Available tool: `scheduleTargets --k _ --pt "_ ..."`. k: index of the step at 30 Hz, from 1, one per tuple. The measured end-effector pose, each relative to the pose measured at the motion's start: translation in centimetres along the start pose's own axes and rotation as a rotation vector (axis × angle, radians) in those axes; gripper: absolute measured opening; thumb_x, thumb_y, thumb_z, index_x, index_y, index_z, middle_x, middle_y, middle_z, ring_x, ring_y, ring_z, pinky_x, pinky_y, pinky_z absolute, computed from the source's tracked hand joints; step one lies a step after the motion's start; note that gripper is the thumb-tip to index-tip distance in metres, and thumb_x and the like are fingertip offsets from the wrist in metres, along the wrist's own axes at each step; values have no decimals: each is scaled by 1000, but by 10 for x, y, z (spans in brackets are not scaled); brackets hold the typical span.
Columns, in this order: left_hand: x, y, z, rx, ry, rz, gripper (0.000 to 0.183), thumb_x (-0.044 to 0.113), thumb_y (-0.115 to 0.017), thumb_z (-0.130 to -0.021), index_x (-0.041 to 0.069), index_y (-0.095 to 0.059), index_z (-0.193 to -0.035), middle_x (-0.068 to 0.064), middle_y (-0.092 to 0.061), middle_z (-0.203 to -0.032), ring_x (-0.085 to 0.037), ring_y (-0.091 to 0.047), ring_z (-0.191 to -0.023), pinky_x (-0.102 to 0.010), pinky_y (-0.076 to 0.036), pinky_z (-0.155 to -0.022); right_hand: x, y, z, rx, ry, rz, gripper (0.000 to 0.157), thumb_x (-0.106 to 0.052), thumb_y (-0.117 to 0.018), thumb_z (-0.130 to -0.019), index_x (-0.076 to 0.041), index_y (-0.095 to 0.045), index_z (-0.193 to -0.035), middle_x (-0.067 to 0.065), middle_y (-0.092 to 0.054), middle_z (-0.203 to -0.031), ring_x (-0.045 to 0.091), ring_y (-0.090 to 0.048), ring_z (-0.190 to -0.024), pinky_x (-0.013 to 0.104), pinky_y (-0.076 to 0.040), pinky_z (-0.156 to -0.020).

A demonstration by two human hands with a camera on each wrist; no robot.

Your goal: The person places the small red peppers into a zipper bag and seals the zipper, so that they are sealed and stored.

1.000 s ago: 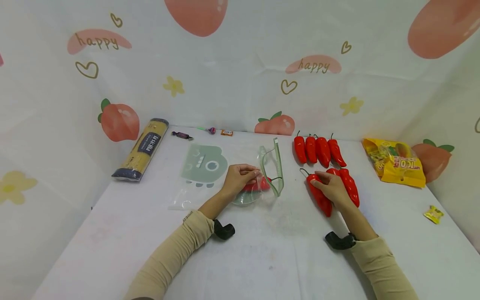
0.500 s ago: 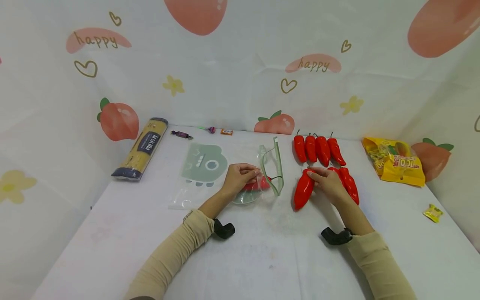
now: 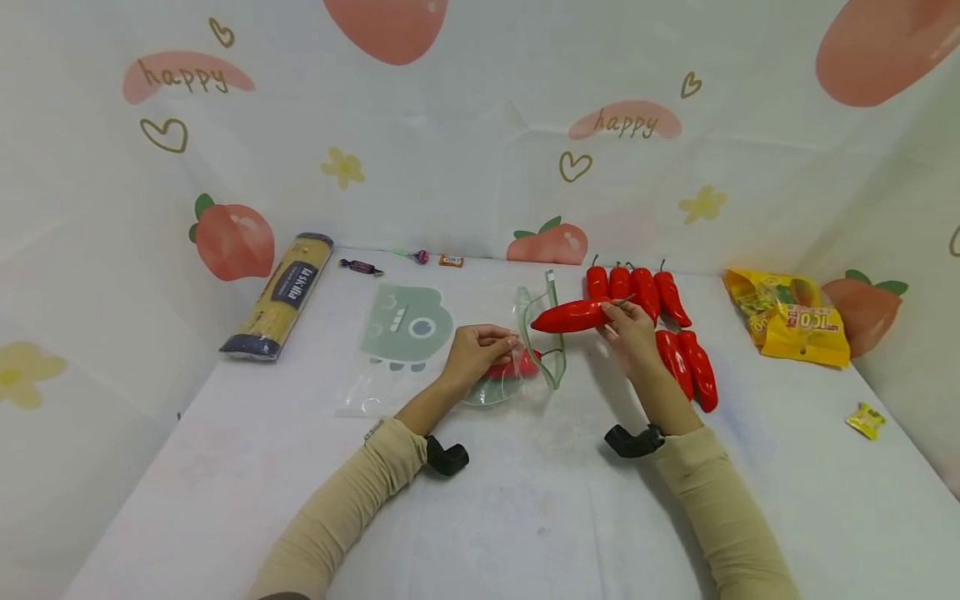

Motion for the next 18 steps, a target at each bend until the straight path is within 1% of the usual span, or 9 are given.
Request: scheduleTargets --k 2,4,7,10,12,14,18 --pt "0 0 0 0 4 -4 21 9 -64 -85 -4 -67 -100 -16 -71 -92 -6 -64 -63 -19 -56 -62 7 -7 -4 -9 -11 25 31 -12 -51 -93 -12 -37 -121 -3 -40 -117 16 -36 -122 32 -32 -111" --pt "0 0 0 -3 3 -6 21 9 -64 -85 -4 -67 -101 -17 -70 -94 -5 -64 -63 -19 -56 -62 15 -14 -8 -24 -27 72 25 -11 -51 -92 -13 -40 -115 -4 -41 -113 15 -40 -115 29 -36 -108" --pt "-1 -1 0 -1 5 0 21 8 -64 -85 -5 -66 -100 -17 -70 -95 -5 -64 -62 -19 -56 -62 27 -21 -11 -47 -60 155 20 -13 -53 -92 -14 -42 -109 -4 -42 -108 12 -44 -104 20 -46 -96" --pt "0 -1 0 5 3 12 21 6 -64 -84 -7 -65 -100 -16 -70 -93 -5 -63 -60 -19 -56 -60 36 -26 -13 -95 -70 243 27 -16 -53 -92 -8 -44 -116 -3 -44 -108 8 -44 -96 12 -48 -80" --pt "1 -1 0 7 -3 20 21 5 -64 -84 -9 -65 -101 -16 -70 -92 -5 -63 -60 -19 -56 -59 39 -28 -14 -131 -58 283 35 -19 -51 -93 -3 -42 -124 -4 -46 -105 7 -46 -93 10 -48 -76" --pt "2 -1 0 11 -4 23 21 4 -64 -84 -9 -65 -100 -16 -70 -92 -5 -62 -59 -18 -56 -59 42 -29 -14 -161 -30 290 41 -19 -49 -94 3 -40 -127 -4 -51 -99 5 -48 -88 11 -48 -74" --pt "2 0 0 12 -4 4 22 6 -64 -85 -8 -65 -101 -18 -70 -95 -5 -63 -61 -20 -56 -60 44 -28 -14 -164 5 245 39 -14 -50 -94 6 -41 -127 -9 -59 -82 3 -53 -77 11 -49 -73"
Point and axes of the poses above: each hand's wrist, its own z-axis away from the middle knuckle, its own y-axis out of the back of the hand, x = y × z, the point moved 3 cm from there along -z, towards the middle knuckle
